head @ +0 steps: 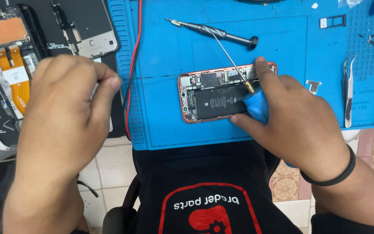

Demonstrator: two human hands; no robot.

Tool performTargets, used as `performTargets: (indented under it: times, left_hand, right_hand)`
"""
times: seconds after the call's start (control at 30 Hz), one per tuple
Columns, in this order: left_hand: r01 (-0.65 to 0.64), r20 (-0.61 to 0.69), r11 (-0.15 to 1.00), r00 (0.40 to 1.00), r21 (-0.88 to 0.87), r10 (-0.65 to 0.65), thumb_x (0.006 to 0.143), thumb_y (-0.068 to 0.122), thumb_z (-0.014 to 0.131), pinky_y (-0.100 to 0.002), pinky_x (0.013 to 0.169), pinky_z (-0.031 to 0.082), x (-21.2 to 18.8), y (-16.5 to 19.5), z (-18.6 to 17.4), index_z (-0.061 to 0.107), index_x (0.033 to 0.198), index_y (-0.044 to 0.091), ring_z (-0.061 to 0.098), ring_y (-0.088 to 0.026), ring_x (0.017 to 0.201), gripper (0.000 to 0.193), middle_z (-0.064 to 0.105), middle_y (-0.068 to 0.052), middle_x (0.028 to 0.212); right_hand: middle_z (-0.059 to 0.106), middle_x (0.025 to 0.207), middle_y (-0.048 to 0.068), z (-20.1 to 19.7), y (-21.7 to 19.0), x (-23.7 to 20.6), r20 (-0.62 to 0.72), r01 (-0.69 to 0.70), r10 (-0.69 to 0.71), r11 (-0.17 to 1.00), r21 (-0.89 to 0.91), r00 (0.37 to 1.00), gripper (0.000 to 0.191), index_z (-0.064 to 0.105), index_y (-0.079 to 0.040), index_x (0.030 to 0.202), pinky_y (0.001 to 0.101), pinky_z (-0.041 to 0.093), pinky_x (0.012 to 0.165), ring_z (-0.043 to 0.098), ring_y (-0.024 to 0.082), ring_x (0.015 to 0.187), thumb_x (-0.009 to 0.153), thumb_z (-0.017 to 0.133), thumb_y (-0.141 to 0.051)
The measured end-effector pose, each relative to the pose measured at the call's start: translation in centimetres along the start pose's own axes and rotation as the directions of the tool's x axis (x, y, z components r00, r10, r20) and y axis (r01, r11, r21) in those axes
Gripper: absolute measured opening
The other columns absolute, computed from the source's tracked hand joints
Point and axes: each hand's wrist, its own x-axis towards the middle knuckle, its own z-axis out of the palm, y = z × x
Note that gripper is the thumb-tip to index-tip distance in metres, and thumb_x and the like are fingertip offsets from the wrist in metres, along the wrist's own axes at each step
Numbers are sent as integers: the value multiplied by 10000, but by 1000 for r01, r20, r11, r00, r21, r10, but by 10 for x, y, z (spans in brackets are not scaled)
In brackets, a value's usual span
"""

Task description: The person repairs a disassembled smartphone on a blue silicone mat. They lift the detached screen assembly, pry and disconnect an internal flex cable with a metal tool, set the screen aside, then use a blue electric screwdriver to unscrew components from the phone body.

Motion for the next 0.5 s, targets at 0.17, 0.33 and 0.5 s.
performTargets:
  times: [0.17,0.33,0.5]
  left_hand:
    - [17,43,999,999,-35,-16,896,25,745,-433,842,450,-14,3,-7,686,928,-8,578,-369,967,75,656,-150,946]
    - [117,33,993,993,13,-117,948,24,736,-427,822,458,-26,3,-24,682,963,-20,585,-339,909,71,678,-148,957]
    - [236,126,960,968,-149,-218,930,98,728,-352,744,496,-42,8,-39,672,940,11,644,-237,866,104,677,-102,914]
  right_hand:
    - [687,997,220,-1,-3,1,16,-33,33,999,1,999,1036,449,-15,1544,452,559,545,707,377,726,726,853,-507]
    - [688,1047,232,-2,-4,1,16,-28,28,1000,-8,999,1033,447,2,1538,454,567,567,713,389,775,734,851,-504]
    - [690,1068,229,1,-2,0,34,-35,36,999,-10,999,1037,434,-2,1560,451,571,586,715,383,800,751,845,-503]
